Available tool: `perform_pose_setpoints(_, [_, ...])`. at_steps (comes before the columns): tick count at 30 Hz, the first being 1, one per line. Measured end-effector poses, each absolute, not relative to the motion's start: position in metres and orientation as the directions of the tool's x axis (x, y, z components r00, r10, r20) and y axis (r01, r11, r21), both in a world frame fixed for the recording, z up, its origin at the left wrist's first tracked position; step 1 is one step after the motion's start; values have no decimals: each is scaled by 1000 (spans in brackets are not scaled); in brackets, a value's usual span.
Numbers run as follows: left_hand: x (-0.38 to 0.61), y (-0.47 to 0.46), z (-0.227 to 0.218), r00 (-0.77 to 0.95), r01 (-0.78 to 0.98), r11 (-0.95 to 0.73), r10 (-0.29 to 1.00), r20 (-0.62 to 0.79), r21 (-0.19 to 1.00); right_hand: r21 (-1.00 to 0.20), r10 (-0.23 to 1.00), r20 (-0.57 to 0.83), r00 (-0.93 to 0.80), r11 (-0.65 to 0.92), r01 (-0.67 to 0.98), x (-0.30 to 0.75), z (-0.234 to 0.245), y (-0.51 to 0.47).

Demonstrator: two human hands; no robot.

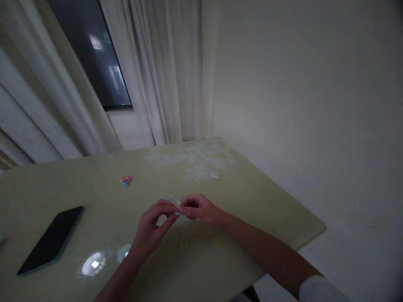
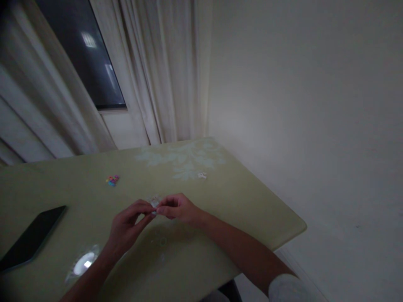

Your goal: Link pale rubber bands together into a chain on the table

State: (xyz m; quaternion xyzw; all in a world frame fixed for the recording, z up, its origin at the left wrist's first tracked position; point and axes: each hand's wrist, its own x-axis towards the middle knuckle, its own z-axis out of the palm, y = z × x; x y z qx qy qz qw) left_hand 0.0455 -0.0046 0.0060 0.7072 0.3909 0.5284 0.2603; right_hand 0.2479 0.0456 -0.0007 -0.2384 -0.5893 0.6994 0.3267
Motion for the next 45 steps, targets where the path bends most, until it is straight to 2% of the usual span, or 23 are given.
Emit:
perform_pose_setpoints(3, [44,-6,3,123,260,-505,863,491,823,-991,765,57,-642,-37,-132,252,0,50])
perform_pose_setpoints(6, [41,-7,0,77,277,-442,895,439,853,-976,768,127,-627,209,58,263,1,58])
perform_pose_setpoints(9, [39,-6,0,62,299,-453,888,456,840,-805,683,180,-708,516,292,278,2,69])
perform_pose_setpoints(11, [39,-5,2,72,300,-481,873,483,824,-686,624,148,-767,624,375,284,0,74])
perform_pose_setpoints(13, [40,-4,4,67,295,-503,859,508,812,-608,597,94,-796,668,429,285,-1,76])
perform_pose_setpoints(17, [42,-2,5,24,295,-501,855,517,814,-528,576,20,-817,700,480,279,-1,70])
perform_pose_setpoints(22, [41,-1,2,36,287,-511,851,524,810,-415,610,-20,-792,716,562,273,5,60])
perform_pose_setpoints(32, [38,0,-2,46,316,-495,860,508,810,-449,584,-13,-811,722,527,279,2,69])
perform_pose_setpoints(40, [40,2,-7,119,328,-471,881,458,819,-250,636,-87,-767,732,634,271,9,53])
perform_pose_setpoints(42, [39,3,-7,141,321,-478,878,458,817,-307,626,-82,-775,725,617,271,9,53])
perform_pose_setpoints(43, [38,3,-6,148,316,-489,872,466,813,-385,624,-56,-779,707,594,272,10,54])
perform_pose_setpoints(45, [37,3,-5,164,312,-511,859,484,801,-617,643,27,-766,613,493,272,9,57])
